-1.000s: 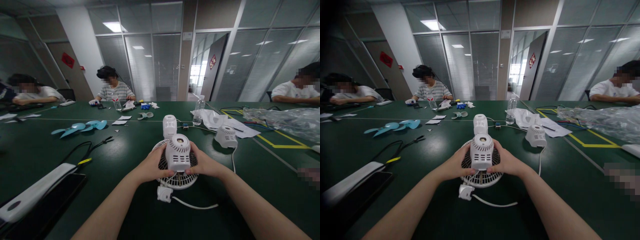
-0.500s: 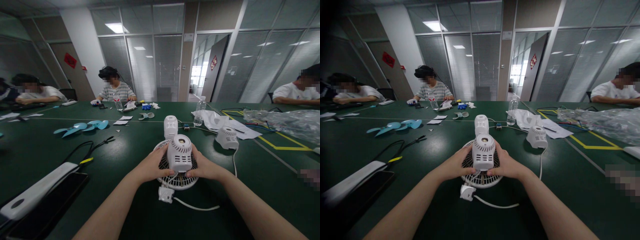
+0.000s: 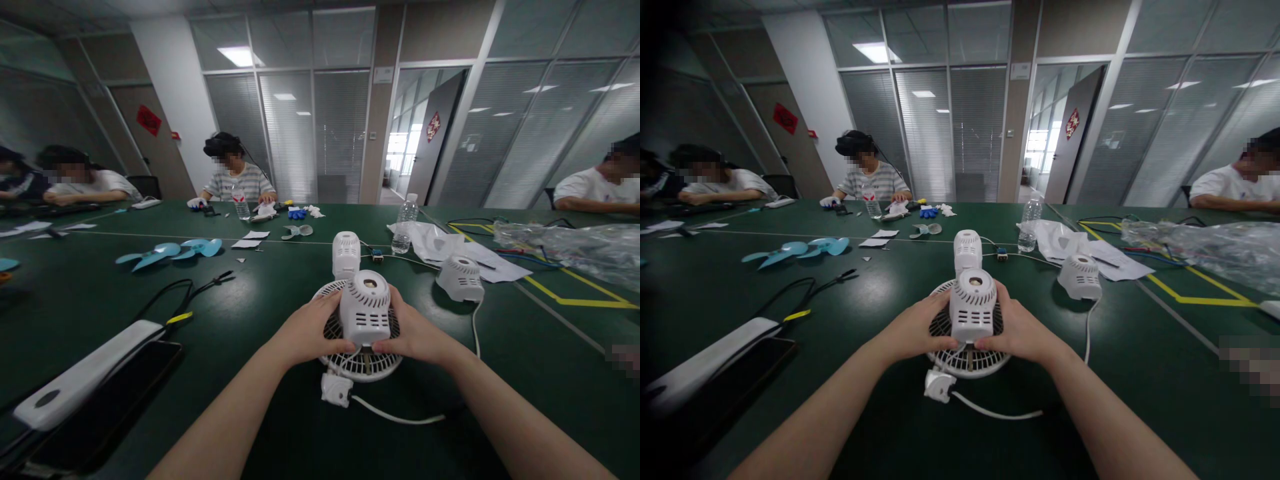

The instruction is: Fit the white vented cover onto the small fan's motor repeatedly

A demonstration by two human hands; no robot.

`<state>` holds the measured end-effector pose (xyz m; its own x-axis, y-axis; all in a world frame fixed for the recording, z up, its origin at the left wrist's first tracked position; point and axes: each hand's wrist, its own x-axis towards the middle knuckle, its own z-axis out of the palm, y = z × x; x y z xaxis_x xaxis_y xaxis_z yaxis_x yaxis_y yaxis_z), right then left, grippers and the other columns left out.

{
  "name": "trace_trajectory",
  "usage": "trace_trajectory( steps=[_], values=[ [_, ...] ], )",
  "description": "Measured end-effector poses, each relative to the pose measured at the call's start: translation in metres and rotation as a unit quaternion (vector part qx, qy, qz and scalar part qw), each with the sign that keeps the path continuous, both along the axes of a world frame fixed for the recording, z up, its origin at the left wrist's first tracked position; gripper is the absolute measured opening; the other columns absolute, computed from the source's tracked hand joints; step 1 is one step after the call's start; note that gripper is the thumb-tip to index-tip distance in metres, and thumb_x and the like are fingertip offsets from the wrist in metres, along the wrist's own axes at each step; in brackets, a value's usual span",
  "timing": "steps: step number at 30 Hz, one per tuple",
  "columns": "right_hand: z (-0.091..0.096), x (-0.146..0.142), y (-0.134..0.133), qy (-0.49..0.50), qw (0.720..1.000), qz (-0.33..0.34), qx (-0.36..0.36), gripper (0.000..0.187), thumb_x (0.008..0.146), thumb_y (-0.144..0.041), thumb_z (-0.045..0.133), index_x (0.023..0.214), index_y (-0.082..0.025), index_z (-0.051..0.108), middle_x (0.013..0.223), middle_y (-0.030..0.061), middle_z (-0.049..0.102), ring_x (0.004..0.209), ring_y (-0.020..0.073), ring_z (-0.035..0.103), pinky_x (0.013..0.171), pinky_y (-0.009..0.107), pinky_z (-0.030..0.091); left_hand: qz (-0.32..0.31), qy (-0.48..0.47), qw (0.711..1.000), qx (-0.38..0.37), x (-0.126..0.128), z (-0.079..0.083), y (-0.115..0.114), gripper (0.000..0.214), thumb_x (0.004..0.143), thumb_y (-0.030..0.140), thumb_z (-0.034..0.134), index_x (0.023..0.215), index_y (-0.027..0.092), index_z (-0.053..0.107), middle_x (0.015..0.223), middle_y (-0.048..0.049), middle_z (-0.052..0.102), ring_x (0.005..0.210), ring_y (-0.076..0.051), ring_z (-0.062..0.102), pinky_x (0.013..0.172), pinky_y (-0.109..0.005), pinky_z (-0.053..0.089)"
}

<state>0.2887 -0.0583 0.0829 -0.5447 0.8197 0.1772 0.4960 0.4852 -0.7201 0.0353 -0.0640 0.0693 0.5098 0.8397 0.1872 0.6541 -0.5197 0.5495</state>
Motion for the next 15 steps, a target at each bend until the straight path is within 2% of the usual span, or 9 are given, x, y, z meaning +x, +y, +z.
trace_trajectory(
  steps=[8, 12, 15],
  values=[
    [0.004, -0.001, -0.004, -0.001, 1.000, -0.007, -0.018, 0.104, 0.065, -0.040, 0.084, 0.147, -0.021, 0.021, 0.137, 0.0158, 0.052, 0.124, 0.0384, 0.054, 0.105, 0.057, 0.042, -0.010, 0.023, 0.999, 0.023, 0.001, 0.000, -0.003, 0.094, 0.072, 0.058, 0.072, 0.150, 0.028, 0.029, 0.157, -0.0081, 0.036, 0.143, -0.034, 0.035, 0.117, -0.055, 0.027],
    [0.001, 0.003, -0.002, -0.012, 1.000, 0.005, -0.020, 0.110, 0.068, -0.044, 0.082, 0.151, -0.023, 0.013, 0.140, 0.0156, 0.050, 0.127, 0.0388, 0.051, 0.107, 0.057, 0.040, -0.015, 0.039, 0.999, 0.032, 0.001, -0.002, 0.000, 0.094, 0.073, 0.060, 0.071, 0.150, 0.027, 0.029, 0.157, -0.0087, 0.035, 0.143, -0.034, 0.034, 0.118, -0.053, 0.025],
    [-0.009, 0.004, 0.002, -0.002, 1.000, 0.025, 0.001, 0.120, 0.068, -0.052, 0.080, 0.155, -0.025, 0.002, 0.152, 0.0155, 0.037, 0.138, 0.0404, 0.039, 0.113, 0.061, 0.030, -0.021, 0.044, 0.998, 0.037, 0.000, -0.004, 0.002, 0.096, 0.073, 0.061, 0.070, 0.151, 0.027, 0.027, 0.159, -0.0089, 0.031, 0.145, -0.034, 0.031, 0.119, -0.053, 0.024]
  ],
)
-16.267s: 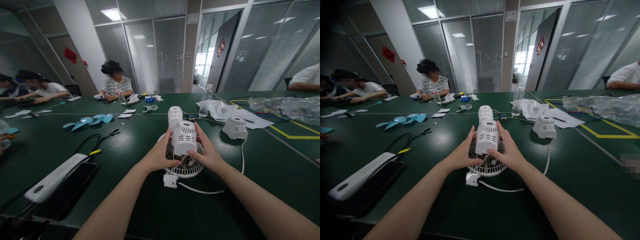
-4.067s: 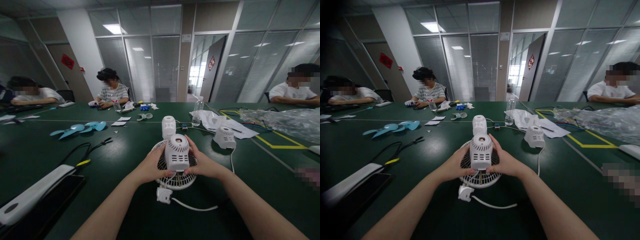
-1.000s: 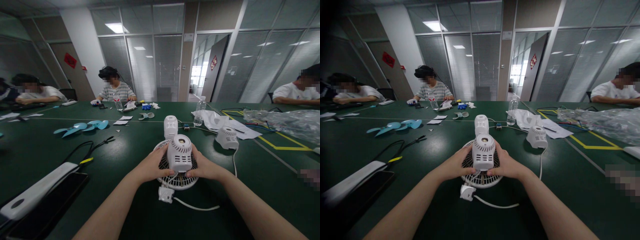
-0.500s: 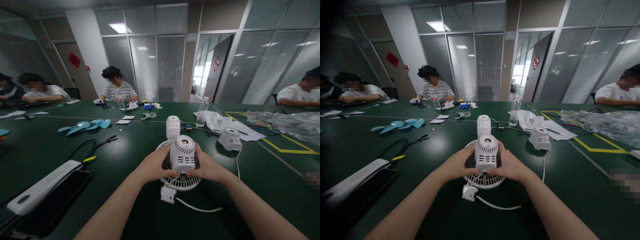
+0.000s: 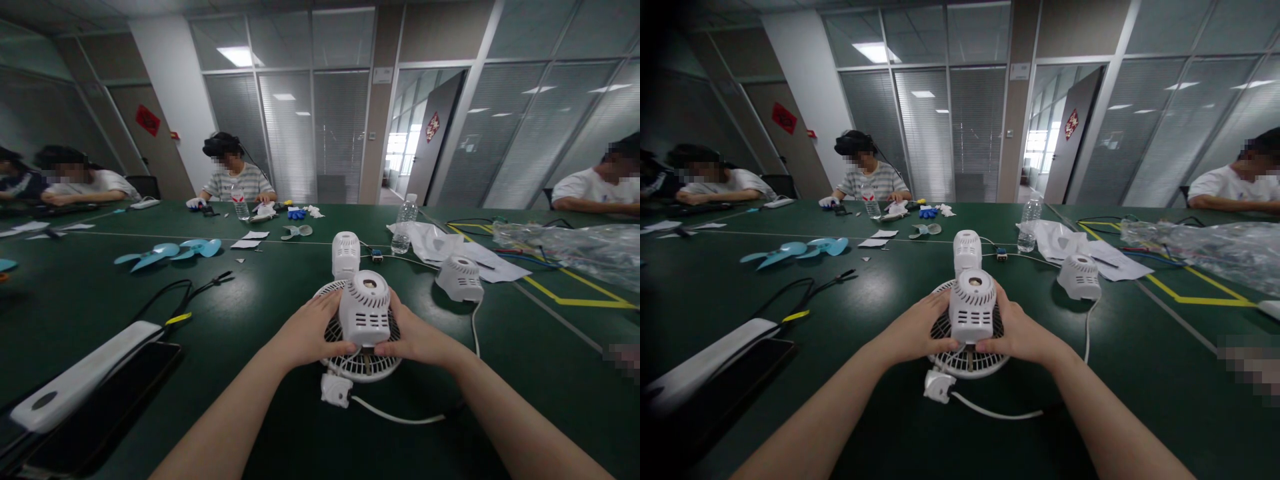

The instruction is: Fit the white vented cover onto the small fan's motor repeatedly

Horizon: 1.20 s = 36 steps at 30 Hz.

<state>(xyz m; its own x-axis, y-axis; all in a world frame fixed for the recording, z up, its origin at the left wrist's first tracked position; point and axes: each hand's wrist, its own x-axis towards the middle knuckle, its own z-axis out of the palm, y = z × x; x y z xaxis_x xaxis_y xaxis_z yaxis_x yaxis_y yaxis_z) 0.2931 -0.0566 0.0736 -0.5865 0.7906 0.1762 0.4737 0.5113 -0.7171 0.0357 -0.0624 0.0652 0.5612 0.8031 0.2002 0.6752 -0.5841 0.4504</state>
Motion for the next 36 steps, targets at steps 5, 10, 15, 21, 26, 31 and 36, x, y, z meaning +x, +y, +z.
trace_trajectory(
  steps=[5, 10, 15, 21, 26, 31, 36],
  values=[
    [-0.020, -0.007, 0.005, 0.070, 0.997, -0.031, 0.015, 0.141, 0.060, -0.058, 0.083, 0.153, -0.028, -0.019, 0.161, 0.0160, 0.019, 0.147, 0.0401, 0.020, 0.117, 0.064, 0.014, 0.009, 0.010, 1.000, 0.001, -0.001, 0.000, 0.000, 0.098, 0.074, 0.060, 0.070, 0.153, 0.029, 0.021, 0.161, -0.0086, 0.026, 0.147, -0.034, 0.027, 0.119, -0.054, 0.021],
    [-0.021, -0.016, 0.004, 0.141, 0.990, -0.013, -0.007, 0.138, 0.064, -0.047, 0.086, 0.152, -0.031, -0.019, 0.159, 0.0163, 0.025, 0.145, 0.0359, 0.030, 0.117, 0.061, 0.018, 0.016, 0.008, 1.000, 0.012, 0.002, -0.002, 0.000, 0.097, 0.073, 0.057, 0.071, 0.152, 0.025, 0.024, 0.159, -0.0108, 0.031, 0.145, -0.034, 0.030, 0.120, -0.054, 0.021],
    [-0.014, -0.015, 0.002, 0.121, 0.992, -0.019, -0.002, 0.131, 0.066, -0.044, 0.085, 0.153, -0.031, -0.012, 0.155, 0.0165, 0.031, 0.140, 0.0376, 0.037, 0.115, 0.062, 0.025, 0.035, -0.031, 0.999, 0.006, 0.005, -0.007, -0.002, 0.106, 0.072, 0.055, 0.072, 0.154, 0.022, 0.014, 0.159, -0.0127, 0.028, 0.145, -0.035, 0.030, 0.118, -0.053, 0.026],
    [-0.010, -0.014, 0.002, 0.114, 0.993, -0.013, 0.004, 0.129, 0.066, -0.045, 0.085, 0.153, -0.031, -0.009, 0.154, 0.0159, 0.033, 0.140, 0.0371, 0.037, 0.115, 0.061, 0.026, 0.017, -0.062, 0.998, -0.008, 0.005, -0.002, -0.003, 0.101, 0.071, 0.054, 0.075, 0.152, 0.024, 0.023, 0.156, -0.0100, 0.036, 0.142, -0.033, 0.036, 0.118, -0.049, 0.030],
    [-0.009, -0.014, 0.002, 0.112, 0.993, -0.011, 0.015, 0.128, 0.066, -0.044, 0.085, 0.153, -0.029, -0.008, 0.154, 0.0167, 0.032, 0.140, 0.0363, 0.036, 0.116, 0.059, 0.025, 0.014, -0.059, 0.998, -0.017, 0.005, 0.000, -0.003, 0.100, 0.070, 0.055, 0.075, 0.152, 0.025, 0.024, 0.157, -0.0101, 0.034, 0.143, -0.035, 0.033, 0.118, -0.053, 0.027],
    [-0.008, -0.014, 0.001, 0.117, 0.993, -0.007, 0.012, 0.128, 0.066, -0.043, 0.085, 0.152, -0.028, -0.007, 0.154, 0.0172, 0.031, 0.140, 0.0363, 0.037, 0.115, 0.058, 0.027, 0.012, -0.055, 0.998, -0.020, 0.004, -0.001, -0.002, 0.100, 0.071, 0.056, 0.074, 0.152, 0.026, 0.024, 0.157, -0.0098, 0.033, 0.142, -0.036, 0.034, 0.118, -0.054, 0.026],
    [-0.008, -0.014, 0.001, 0.111, 0.994, -0.016, 0.012, 0.127, 0.066, -0.042, 0.085, 0.152, -0.027, -0.007, 0.152, 0.0169, 0.034, 0.138, 0.0361, 0.039, 0.115, 0.056, 0.029, 0.015, -0.047, 0.999, -0.019, 0.004, -0.002, -0.002, 0.102, 0.072, 0.058, 0.073, 0.153, 0.026, 0.021, 0.159, -0.0092, 0.031, 0.144, -0.035, 0.032, 0.119, -0.053, 0.025]
  ],
)
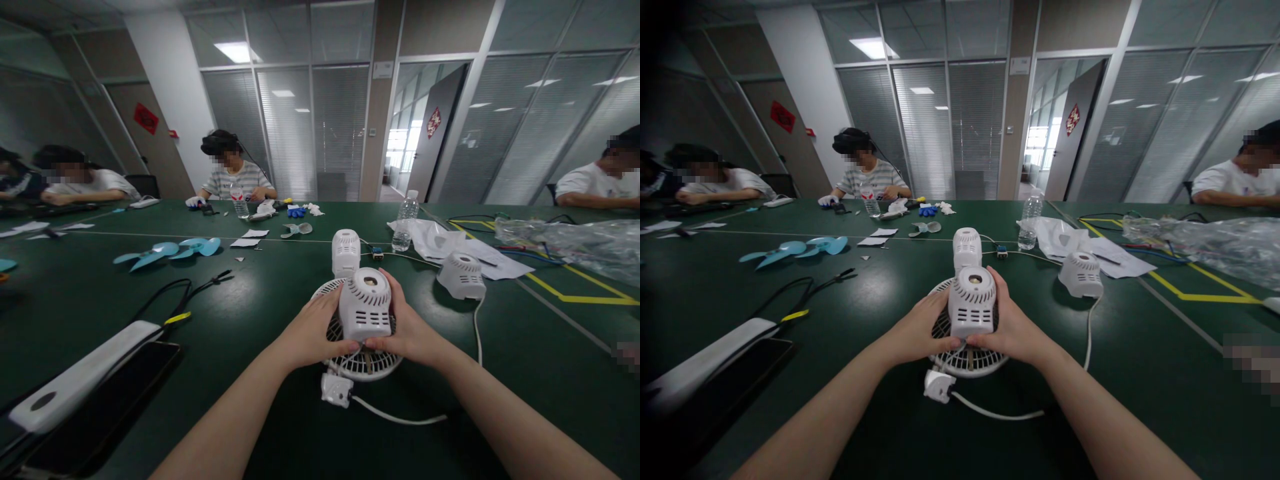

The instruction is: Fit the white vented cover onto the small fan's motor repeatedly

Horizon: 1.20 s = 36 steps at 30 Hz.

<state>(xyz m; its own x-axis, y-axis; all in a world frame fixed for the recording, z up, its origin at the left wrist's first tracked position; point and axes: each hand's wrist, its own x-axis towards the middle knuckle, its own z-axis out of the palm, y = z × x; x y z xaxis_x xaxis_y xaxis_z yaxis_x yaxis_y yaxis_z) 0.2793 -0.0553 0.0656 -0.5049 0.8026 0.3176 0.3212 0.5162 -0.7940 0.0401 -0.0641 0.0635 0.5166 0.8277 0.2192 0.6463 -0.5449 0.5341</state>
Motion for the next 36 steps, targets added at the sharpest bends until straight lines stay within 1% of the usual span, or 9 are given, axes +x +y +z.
trace_trajectory(
  steps=[6, 11, 16, 19, 24, 29, 32, 34, 36],
  values=[
    [0.002, 0.002, 0.003, 0.004, 1.000, 0.016, 0.002, 0.125, 0.065, -0.042, 0.086, 0.152, -0.025, -0.002, 0.153, 0.0171, 0.032, 0.139, 0.0357, 0.037, 0.115, 0.056, 0.028, -0.005, -0.001, 1.000, 0.006, 0.000, -0.002, 0.001, 0.101, 0.072, 0.057, 0.074, 0.152, 0.024, 0.022, 0.158, -0.0108, 0.031, 0.144, -0.036, 0.031, 0.119, -0.054, 0.024],
    [0.006, 0.003, 0.002, -0.010, 0.999, 0.026, -0.023, 0.127, 0.065, -0.041, 0.086, 0.151, -0.027, -0.005, 0.153, 0.0168, 0.033, 0.140, 0.0358, 0.036, 0.116, 0.057, 0.027, 0.000, 0.008, 1.000, 0.007, 0.000, -0.001, 0.000, 0.099, 0.071, 0.056, 0.075, 0.151, 0.026, 0.025, 0.157, -0.0089, 0.034, 0.143, -0.034, 0.033, 0.118, -0.054, 0.026],
    [0.002, 0.004, 0.002, -0.015, 0.999, 0.019, -0.033, 0.130, 0.064, -0.044, 0.087, 0.152, -0.031, -0.008, 0.154, 0.0146, 0.032, 0.140, 0.0357, 0.036, 0.116, 0.058, 0.026, -0.005, 0.012, 1.000, 0.004, 0.000, 0.002, 0.000, 0.099, 0.072, 0.057, 0.074, 0.151, 0.027, 0.024, 0.157, -0.0091, 0.035, 0.144, -0.034, 0.033, 0.119, -0.054, 0.024],
    [-0.001, 0.005, 0.003, -0.009, 0.999, 0.025, -0.036, 0.132, 0.064, -0.043, 0.087, 0.153, -0.031, -0.010, 0.155, 0.0144, 0.032, 0.141, 0.0352, 0.036, 0.116, 0.057, 0.025, -0.005, 0.015, 1.000, 0.000, -0.001, 0.003, -0.001, 0.100, 0.071, 0.057, 0.074, 0.152, 0.026, 0.023, 0.157, -0.0100, 0.034, 0.144, -0.034, 0.032, 0.119, -0.056, 0.022],
    [0.000, 0.009, 0.003, -0.002, 0.997, 0.050, -0.056, 0.138, 0.063, -0.040, 0.089, 0.153, -0.031, -0.015, 0.159, 0.0149, 0.026, 0.145, 0.0338, 0.030, 0.119, 0.056, 0.020, 0.000, 0.014, 1.000, -0.004, -0.003, 0.002, -0.002, 0.099, 0.071, 0.058, 0.073, 0.151, 0.025, 0.025, 0.157, -0.0115, 0.034, 0.144, -0.035, 0.031, 0.119, -0.057, 0.023],
    [-0.001, 0.016, 0.007, 0.000, 0.991, 0.091, -0.095, 0.144, 0.062, -0.037, 0.090, 0.151, -0.032, -0.023, 0.163, 0.0130, 0.016, 0.149, 0.0310, 0.021, 0.120, 0.055, 0.012, 0.003, 0.026, 1.000, 0.009, -0.005, -0.006, 0.002, 0.102, 0.070, 0.059, 0.073, 0.151, 0.022, 0.023, 0.157, -0.0131, 0.032, 0.145, -0.035, 0.029, 0.121, -0.057, 0.018],
    [-0.006, 0.019, 0.011, 0.032, 0.986, 0.123, -0.110, 0.143, 0.062, -0.044, 0.089, 0.151, -0.032, -0.023, 0.165, 0.0121, 0.011, 0.150, 0.0301, 0.016, 0.121, 0.054, 0.010, 0.001, 0.031, 0.999, 0.013, -0.006, -0.010, 0.002, 0.108, 0.068, 0.059, 0.075, 0.153, 0.022, 0.019, 0.159, -0.0126, 0.028, 0.147, -0.035, 0.025, 0.122, -0.058, 0.014],
    [-0.009, 0.019, 0.014, 0.067, 0.981, 0.138, -0.114, 0.139, 0.065, -0.050, 0.086, 0.152, -0.031, -0.021, 0.164, 0.0132, 0.012, 0.150, 0.0301, 0.017, 0.120, 0.054, 0.011, 0.000, 0.026, 1.000, 0.008, -0.006, -0.011, 0.003, 0.113, 0.066, 0.058, 0.077, 0.154, 0.023, 0.015, 0.160, -0.0127, 0.026, 0.147, -0.036, 0.023, 0.121, -0.059, 0.012],
    [-0.012, 0.019, 0.016, 0.100, 0.980, 0.137, -0.104, 0.134, 0.067, -0.054, 0.082, 0.153, -0.030, -0.019, 0.163, 0.0143, 0.015, 0.150, 0.0307, 0.020, 0.120, 0.054, 0.013, 0.007, 0.013, 1.000, 0.000, -0.006, -0.011, 0.003, 0.118, 0.065, 0.058, 0.078, 0.155, 0.022, 0.010, 0.161, -0.0141, 0.022, 0.148, -0.036, 0.021, 0.121, -0.059, 0.011]
  ],
)
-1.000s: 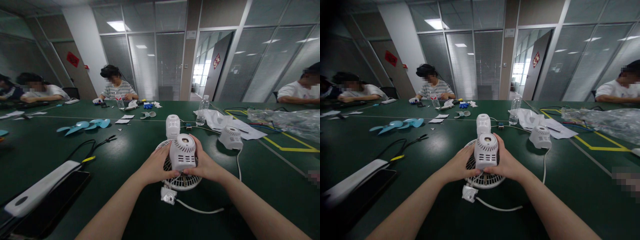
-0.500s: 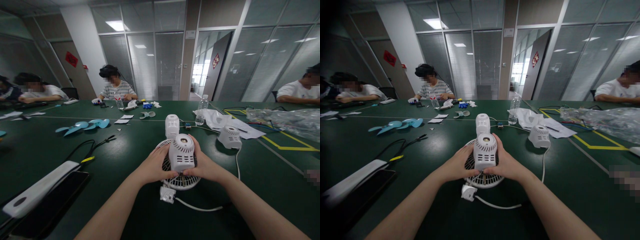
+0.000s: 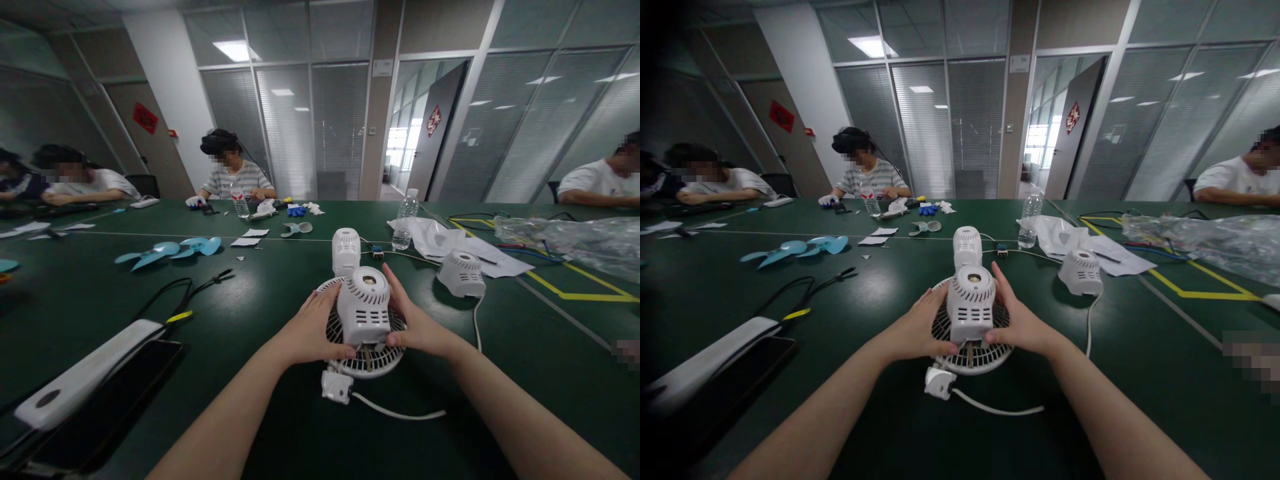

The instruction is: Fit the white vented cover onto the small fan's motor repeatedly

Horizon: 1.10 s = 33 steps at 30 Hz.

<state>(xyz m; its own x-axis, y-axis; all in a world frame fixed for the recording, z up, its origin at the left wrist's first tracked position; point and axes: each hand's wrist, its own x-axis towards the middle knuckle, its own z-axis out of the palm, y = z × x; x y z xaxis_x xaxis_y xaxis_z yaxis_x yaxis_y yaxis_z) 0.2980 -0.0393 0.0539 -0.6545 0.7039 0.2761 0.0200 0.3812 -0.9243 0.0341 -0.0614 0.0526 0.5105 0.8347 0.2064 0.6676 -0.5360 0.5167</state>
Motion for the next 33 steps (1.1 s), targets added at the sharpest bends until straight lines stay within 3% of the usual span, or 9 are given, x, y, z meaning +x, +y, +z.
trace_trajectory(
  steps=[4, 10, 17, 25, 33],
  values=[
    [-0.001, -0.001, 0.000, 0.030, 0.998, -0.032, 0.034, 0.129, 0.068, -0.056, 0.081, 0.155, -0.032, -0.010, 0.164, 0.0130, 0.011, 0.150, 0.0331, 0.017, 0.119, 0.055, 0.017, 0.018, -0.053, 0.998, 0.002, -0.001, 0.000, 0.001, 0.118, 0.068, 0.060, 0.077, 0.155, 0.021, 0.008, 0.163, -0.0144, 0.018, 0.148, -0.036, 0.020, 0.121, -0.057, 0.020],
    [0.004, -0.005, -0.007, -0.026, 0.997, -0.062, 0.048, 0.129, 0.067, -0.047, 0.085, 0.155, -0.032, -0.008, 0.159, 0.0143, 0.027, 0.146, 0.0341, 0.029, 0.118, 0.058, 0.018, 0.007, -0.122, 0.992, 0.015, 0.000, 0.005, -0.001, 0.102, 0.072, 0.052, 0.078, 0.153, 0.029, 0.019, 0.156, -0.0107, 0.034, 0.140, -0.033, 0.039, 0.114, -0.053, 0.034],
    [0.008, -0.008, -0.011, -0.060, 0.989, -0.112, 0.072, 0.123, 0.066, -0.037, 0.087, 0.154, -0.033, 0.002, 0.156, 0.0135, 0.033, 0.140, 0.0337, 0.039, 0.116, 0.055, 0.029, 0.018, -0.165, 0.986, 0.000, 0.003, 0.011, -0.005, 0.086, 0.070, 0.042, 0.081, 0.142, 0.030, 0.035, 0.143, -0.0088, 0.047, 0.124, -0.029, 0.053, 0.104, -0.049, 0.046],
    [0.015, -0.008, -0.013, -0.070, 0.991, -0.088, 0.071, 0.120, 0.069, -0.039, 0.085, 0.154, -0.032, 0.001, 0.157, 0.0130, 0.030, 0.143, 0.0330, 0.034, 0.119, 0.055, 0.024, 0.018, -0.146, 0.989, -0.019, 0.004, 0.013, -0.004, 0.086, 0.068, 0.041, 0.081, 0.141, 0.030, 0.036, 0.143, -0.0093, 0.046, 0.125, -0.031, 0.053, 0.104, -0.051, 0.045],
    [0.012, -0.004, -0.009, -0.087, 0.990, -0.079, 0.074, 0.125, 0.065, -0.039, 0.087, 0.154, -0.031, 0.001, 0.157, 0.0132, 0.030, 0.144, 0.0324, 0.031, 0.120, 0.055, 0.020, 0.020, -0.073, 0.997, 0.004, 0.002, 0.011, 0.000, 0.094, 0.068, 0.051, 0.079, 0.146, 0.027, 0.033, 0.148, -0.0122, 0.042, 0.135, -0.036, 0.041, 0.112, -0.056, 0.032]
  ],
)
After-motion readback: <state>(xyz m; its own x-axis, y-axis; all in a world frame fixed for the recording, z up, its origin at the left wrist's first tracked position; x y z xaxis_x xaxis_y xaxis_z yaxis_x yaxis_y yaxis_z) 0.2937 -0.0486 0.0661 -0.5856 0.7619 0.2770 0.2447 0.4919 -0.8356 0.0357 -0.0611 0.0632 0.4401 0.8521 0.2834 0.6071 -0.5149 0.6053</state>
